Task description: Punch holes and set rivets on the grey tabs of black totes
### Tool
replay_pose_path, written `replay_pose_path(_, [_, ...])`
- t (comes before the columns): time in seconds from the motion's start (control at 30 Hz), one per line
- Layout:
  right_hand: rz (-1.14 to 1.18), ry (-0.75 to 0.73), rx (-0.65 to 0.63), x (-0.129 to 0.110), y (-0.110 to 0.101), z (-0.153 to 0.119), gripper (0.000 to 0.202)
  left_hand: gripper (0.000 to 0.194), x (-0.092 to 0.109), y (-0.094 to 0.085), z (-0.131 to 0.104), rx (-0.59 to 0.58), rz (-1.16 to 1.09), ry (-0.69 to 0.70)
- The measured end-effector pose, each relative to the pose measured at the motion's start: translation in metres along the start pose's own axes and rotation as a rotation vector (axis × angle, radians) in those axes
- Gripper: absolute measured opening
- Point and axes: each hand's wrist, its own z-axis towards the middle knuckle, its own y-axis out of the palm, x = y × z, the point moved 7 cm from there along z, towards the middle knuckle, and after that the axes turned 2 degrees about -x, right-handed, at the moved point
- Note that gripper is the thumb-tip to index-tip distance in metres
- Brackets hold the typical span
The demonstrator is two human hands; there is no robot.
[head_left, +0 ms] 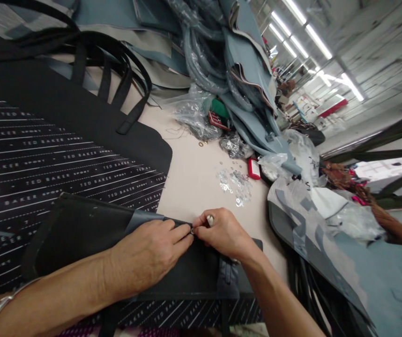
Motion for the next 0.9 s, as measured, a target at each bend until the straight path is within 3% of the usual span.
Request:
replay_pose_path(0.13, [-0.077, 0.053, -0.008, -0.002, 0.001, 0.002, 0.015, 0.029, 0.001, 0.000, -0.001, 0.015, 0.019, -0.001])
replay_pose_path(0.27, [-0.247, -0.024, 0.064, -0.012, -0.006, -0.005, 0.009, 0.034, -0.001, 0.002, -0.001, 0.000, 0.038, -0.017])
replay_pose_path(0.33, [-0.197, -0.045, 0.108, -0.015, -0.014, -0.016, 0.009, 0.034, -0.001, 0.003, -0.001, 0.001, 0.052, -0.013])
replay_pose_path(0.43, [0.205, -0.101, 0.282, -0.015, -0.037, -0.041, 0.021, 0.033, 0.000, 0.002, -0.001, 0.009, 0.074, 0.002])
replay_pose_path(0.53, [0.754, -0.313, 0.546, -0.014, -0.061, -0.066, 0.024, 0.035, 0.002, 0.001, 0.000, -0.007, 0.083, 0.016])
replay_pose_path(0.6, [1.036, -0.434, 0.671, -0.006, -0.065, -0.071, 0.020, 0.035, 0.002, 0.001, 0.000, -0.027, 0.096, 0.015])
replay_pose_path(0.73, [1.399, -0.493, 0.707, 0.018, -0.053, -0.046, 0.022, 0.033, 0.003, 0.003, 0.002, -0.047, 0.124, 0.003])
replay_pose_path(0.9, [1.533, -0.514, 0.679, 0.041, -0.041, -0.019, 0.025, 0.030, 0.002, 0.004, 0.002, -0.038, 0.099, 0.006])
